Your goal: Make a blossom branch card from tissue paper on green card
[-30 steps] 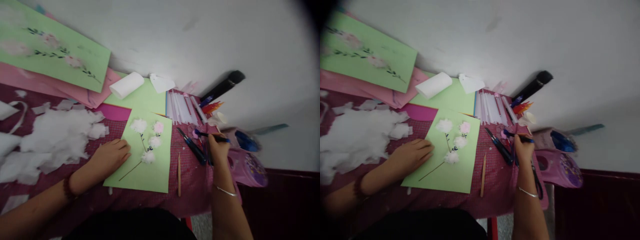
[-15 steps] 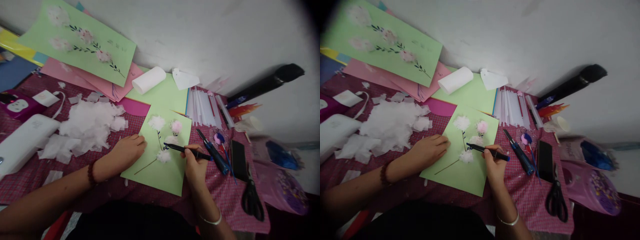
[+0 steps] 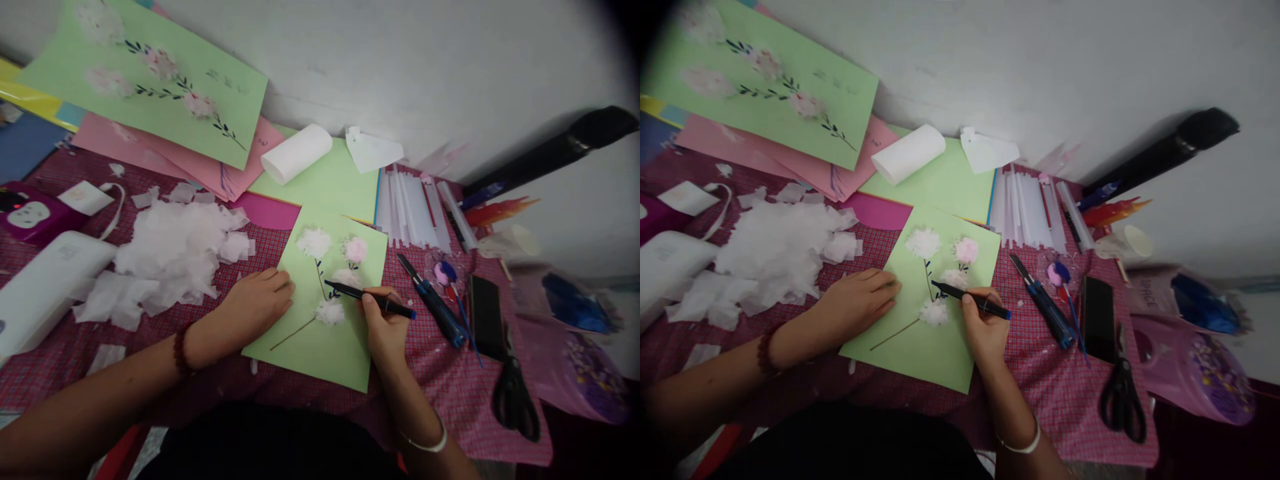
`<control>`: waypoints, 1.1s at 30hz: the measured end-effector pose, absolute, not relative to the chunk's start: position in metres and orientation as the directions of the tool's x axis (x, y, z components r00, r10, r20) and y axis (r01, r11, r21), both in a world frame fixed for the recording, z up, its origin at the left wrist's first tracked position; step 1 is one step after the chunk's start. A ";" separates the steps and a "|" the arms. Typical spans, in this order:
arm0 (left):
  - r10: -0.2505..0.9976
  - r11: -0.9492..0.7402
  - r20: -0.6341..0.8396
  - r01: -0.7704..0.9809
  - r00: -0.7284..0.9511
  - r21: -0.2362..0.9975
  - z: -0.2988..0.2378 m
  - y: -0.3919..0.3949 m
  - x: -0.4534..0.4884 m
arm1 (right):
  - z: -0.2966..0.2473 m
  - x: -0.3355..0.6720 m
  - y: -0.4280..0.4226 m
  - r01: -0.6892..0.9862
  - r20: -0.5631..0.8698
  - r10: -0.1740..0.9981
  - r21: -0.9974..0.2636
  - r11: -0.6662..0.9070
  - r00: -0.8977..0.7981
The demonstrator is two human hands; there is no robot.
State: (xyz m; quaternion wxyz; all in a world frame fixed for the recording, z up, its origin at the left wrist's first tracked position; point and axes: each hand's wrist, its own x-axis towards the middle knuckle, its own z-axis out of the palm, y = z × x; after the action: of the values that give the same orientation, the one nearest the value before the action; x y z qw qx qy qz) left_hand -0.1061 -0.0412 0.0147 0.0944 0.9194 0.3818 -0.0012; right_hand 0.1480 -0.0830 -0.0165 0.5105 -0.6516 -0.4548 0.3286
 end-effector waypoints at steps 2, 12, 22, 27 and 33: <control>0.706 -0.685 -0.081 0.707 0.703 0.174 0.016 -0.041 -0.106 | -0.017 0.149 -0.083 0.279 0.039 0.931 -0.958 -0.069 0.364; 0.702 -0.695 -0.067 0.703 0.709 0.152 0.014 -0.040 -0.106 | -0.018 0.151 -0.083 0.361 0.034 0.943 -0.928 -0.093 0.332; 0.701 -0.693 -0.060 0.699 0.711 0.179 0.014 -0.040 -0.107 | -0.008 0.151 -0.083 0.160 0.023 0.912 -0.986 -0.046 0.409; 0.686 -0.708 -0.022 0.674 0.727 0.210 0.013 -0.039 -0.110 | 0.025 0.206 -0.077 0.149 0.213 0.731 -0.977 0.152 0.648; 0.680 -0.720 0.070 0.647 0.730 0.251 -0.001 -0.033 -0.119 | 0.039 0.307 -0.071 0.386 0.293 0.576 -0.921 -0.044 0.764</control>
State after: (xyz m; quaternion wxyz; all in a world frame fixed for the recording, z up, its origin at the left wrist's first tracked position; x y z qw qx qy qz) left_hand -0.1186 -0.0327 -0.0013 0.1052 0.9241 0.3589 0.0789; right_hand 0.3071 -0.0710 0.0387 0.6048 -0.7183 -0.3348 0.0782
